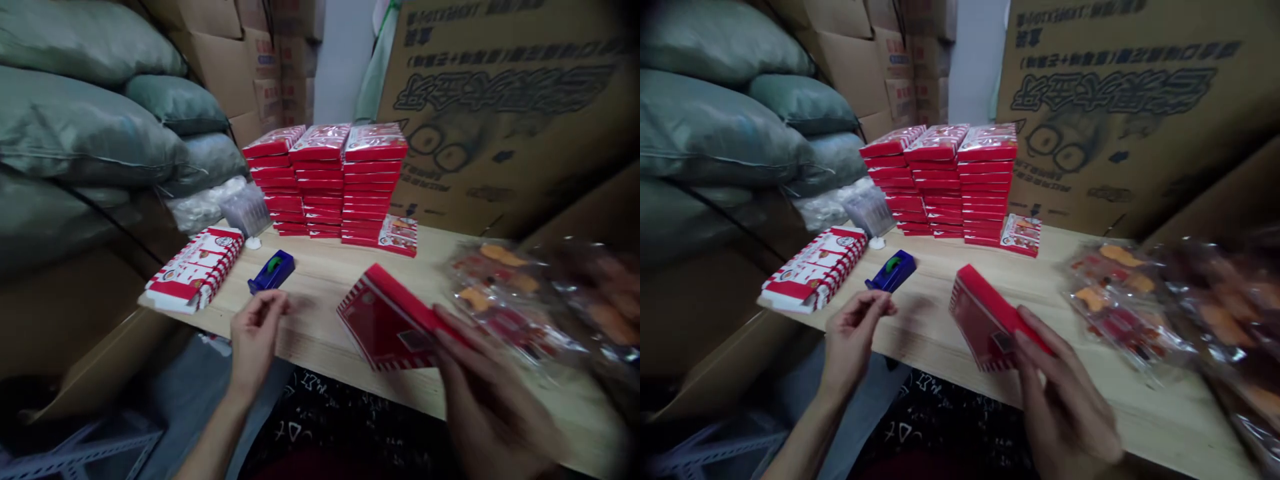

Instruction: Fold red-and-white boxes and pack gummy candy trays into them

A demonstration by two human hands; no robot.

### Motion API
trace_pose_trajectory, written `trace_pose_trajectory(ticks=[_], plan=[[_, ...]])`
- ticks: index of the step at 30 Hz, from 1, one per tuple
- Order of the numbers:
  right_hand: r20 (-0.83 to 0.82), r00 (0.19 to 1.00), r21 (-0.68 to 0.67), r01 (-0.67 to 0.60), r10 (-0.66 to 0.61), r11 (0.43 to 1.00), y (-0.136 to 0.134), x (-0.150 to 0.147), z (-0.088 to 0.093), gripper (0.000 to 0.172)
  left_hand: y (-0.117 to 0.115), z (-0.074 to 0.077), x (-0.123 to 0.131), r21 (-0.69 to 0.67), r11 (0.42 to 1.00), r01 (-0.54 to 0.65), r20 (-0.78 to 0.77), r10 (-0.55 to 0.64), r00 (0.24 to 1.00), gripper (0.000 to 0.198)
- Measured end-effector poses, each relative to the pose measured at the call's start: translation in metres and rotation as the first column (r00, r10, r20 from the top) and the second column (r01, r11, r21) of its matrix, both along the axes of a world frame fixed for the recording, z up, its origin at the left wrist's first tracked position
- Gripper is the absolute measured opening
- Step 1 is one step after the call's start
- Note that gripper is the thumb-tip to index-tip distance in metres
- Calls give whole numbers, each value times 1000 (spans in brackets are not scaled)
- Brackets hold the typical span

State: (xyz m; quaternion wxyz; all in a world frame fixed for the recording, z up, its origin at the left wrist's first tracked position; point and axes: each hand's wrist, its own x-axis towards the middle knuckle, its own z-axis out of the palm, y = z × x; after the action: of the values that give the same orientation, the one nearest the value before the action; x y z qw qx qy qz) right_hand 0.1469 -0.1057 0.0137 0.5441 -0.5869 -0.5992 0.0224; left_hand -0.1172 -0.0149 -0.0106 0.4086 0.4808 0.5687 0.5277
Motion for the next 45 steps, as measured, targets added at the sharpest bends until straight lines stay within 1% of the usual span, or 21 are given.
trace_pose_trajectory(ticks=[3, 6, 8, 9, 12, 17, 20, 21, 23, 25, 27, 30, 32, 33, 35, 37, 38, 40, 42, 43, 45], plan=[[140, 983, -2, -120, 119, 993, 2, -12, 0, 50, -30, 45, 56, -2, 981, 193, 203, -188, 961, 14], [209, 960, -33, -184, 187, 982, -1, -15, -10, 59, -37, 60, 92, -44, 960, 275, 429, -230, 874, 59], [231, 950, -43, -204, 209, 978, -3, -14, -15, 62, -33, 55, 100, -89, 952, 293, 509, -210, 835, 84], [238, 946, -47, -218, 223, 975, -4, -14, -16, 64, -31, 50, 102, -108, 948, 300, 530, -200, 824, 88], [238, 938, -60, -243, 250, 968, -6, -12, -16, 68, -25, 34, 100, -148, 935, 322, 574, -184, 798, 85], [190, 953, -61, -228, 236, 972, -3, -10, -15, 64, -23, 21, 103, -217, 893, 395, 601, -197, 775, 81], [166, 965, -35, -201, 204, 979, 0, -9, -10, 60, -18, 10, 103, -207, 921, 330, 429, -218, 877, 79], [139, 970, -32, -195, 198, 980, 1, -8, -6, 57, -15, 7, 100, -150, 955, 257, 303, -203, 931, 77], [46, 978, -49, -200, 203, 978, 3, -5, 3, 50, -8, 5, 92, 115, 986, 121, -9, -120, 993, 74], [-55, 973, -96, -230, 225, 969, 5, 1, 12, 43, 1, 12, 81, 431, 885, 177, -294, -48, 955, 67], [-133, 958, -134, -270, 253, 954, 9, 7, 18, 37, 12, 27, 72, 554, 723, 413, -510, -97, 855, 52], [-247, 922, -168, -345, 299, 923, 14, 16, 18, 33, 29, 46, 66, 450, 576, 682, -630, -337, 700, 31], [-360, 885, -181, -377, 296, 908, 17, 19, 11, 29, 35, 47, 65, 384, 564, 731, -571, -477, 668, 23], [-426, 861, -189, -384, 277, 904, 18, 20, 5, 26, 36, 43, 65, 359, 586, 726, -529, -513, 676, 20], [-557, 807, -217, -367, 194, 905, 19, 20, -11, 16, 34, 27, 64, 308, 683, 662, -434, -518, 737, 18], [-678, 733, -253, -316, 65, 914, 21, 19, -33, 13, 28, 4, 63, 191, 792, 580, -308, -513, 801, 31], [-723, 691, -272, -285, 0, 919, 23, 19, -45, 16, 25, -8, 63, 95, 816, 570, -215, -542, 812, 42], [-735, 675, -308, -240, -70, 921, 26, 19, -70, 24, 22, -34, 64, -106, 773, 625, 20, -627, 779, 57], [-651, 756, -348, -212, -73, 913, 30, 22, -91, 34, 24, -58, 67, -224, 700, 678, 207, -645, 735, 56], [-591, 804, -370, -192, -71, 909, 31, 25, -99, 38, 28, -70, 69, -253, 693, 675, 258, -625, 737, 54], [-475, 876, -404, -130, -86, 905, 34, 37, -109, 45, 40, -92, 73, -287, 733, 617, 288, -548, 785, 57]])
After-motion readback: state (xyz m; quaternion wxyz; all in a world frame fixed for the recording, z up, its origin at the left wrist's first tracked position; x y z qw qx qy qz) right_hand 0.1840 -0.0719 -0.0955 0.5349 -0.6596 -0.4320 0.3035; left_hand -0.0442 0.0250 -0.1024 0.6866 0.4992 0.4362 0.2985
